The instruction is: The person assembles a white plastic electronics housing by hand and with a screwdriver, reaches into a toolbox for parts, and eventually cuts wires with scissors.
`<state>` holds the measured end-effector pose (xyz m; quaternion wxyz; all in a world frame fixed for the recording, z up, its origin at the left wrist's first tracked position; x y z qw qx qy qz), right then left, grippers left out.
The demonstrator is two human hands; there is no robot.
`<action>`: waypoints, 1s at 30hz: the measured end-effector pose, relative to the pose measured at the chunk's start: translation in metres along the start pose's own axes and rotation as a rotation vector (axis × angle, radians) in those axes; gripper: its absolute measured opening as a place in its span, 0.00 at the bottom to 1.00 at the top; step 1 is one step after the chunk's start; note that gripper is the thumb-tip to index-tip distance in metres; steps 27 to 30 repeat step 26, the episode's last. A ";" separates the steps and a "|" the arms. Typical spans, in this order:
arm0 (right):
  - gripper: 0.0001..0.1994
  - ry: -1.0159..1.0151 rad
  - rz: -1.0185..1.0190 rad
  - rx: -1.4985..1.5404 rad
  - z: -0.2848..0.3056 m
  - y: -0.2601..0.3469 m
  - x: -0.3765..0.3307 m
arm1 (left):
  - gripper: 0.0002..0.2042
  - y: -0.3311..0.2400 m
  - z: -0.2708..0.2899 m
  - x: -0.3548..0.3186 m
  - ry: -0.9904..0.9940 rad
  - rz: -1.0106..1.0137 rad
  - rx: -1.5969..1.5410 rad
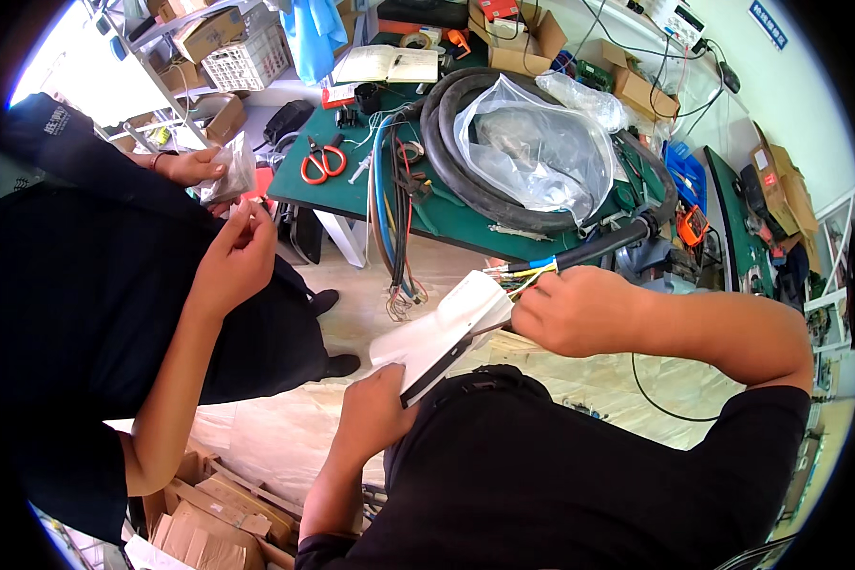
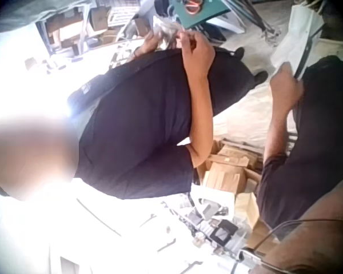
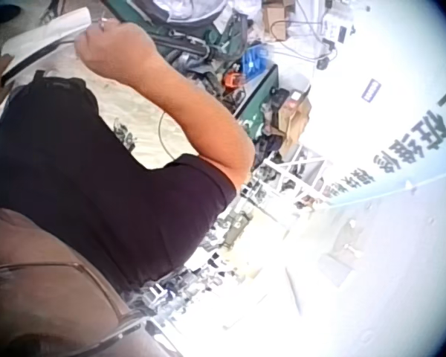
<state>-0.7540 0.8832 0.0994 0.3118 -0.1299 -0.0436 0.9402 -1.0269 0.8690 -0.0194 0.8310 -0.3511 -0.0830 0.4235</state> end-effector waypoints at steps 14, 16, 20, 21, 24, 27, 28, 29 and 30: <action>0.14 0.377 -0.336 0.881 -0.028 -0.008 0.000 | 0.13 -0.011 -0.003 -0.007 -0.046 0.018 0.207; 0.12 0.307 -0.328 0.560 -0.015 -0.001 0.005 | 0.13 -0.004 -0.001 -0.004 -0.023 0.005 0.142; 0.07 -0.253 0.212 -0.233 -0.010 -0.001 0.000 | 0.14 -0.003 0.007 0.000 0.055 0.011 -0.035; 0.06 -0.282 0.203 -0.261 -0.008 0.000 -0.003 | 0.14 -0.002 0.006 0.001 0.085 0.004 -0.079; 0.04 -0.226 0.139 -0.269 -0.002 0.003 -0.008 | 0.15 -0.008 0.007 -0.003 0.073 0.001 -0.030; 0.08 0.280 -0.121 0.238 -0.013 0.003 -0.005 | 0.16 -0.009 0.000 -0.006 0.060 0.023 0.109; 0.08 0.280 -0.121 0.238 -0.013 0.003 -0.005 | 0.16 -0.009 0.000 -0.006 0.060 0.023 0.109; 0.08 0.280 -0.121 0.238 -0.013 0.003 -0.005 | 0.16 -0.009 0.000 -0.006 0.060 0.023 0.109; 0.08 0.280 -0.121 0.238 -0.013 0.003 -0.005 | 0.16 -0.009 0.000 -0.006 0.060 0.023 0.109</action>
Point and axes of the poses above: each hand's wrist, its own x-axis towards the middle knuckle, its own z-axis out of the back of the hand, y = z × x, the point moved 2 cm from there along x, towards the middle knuckle, and after that the axes turned 10 degrees about y, right-handed, at the moved point
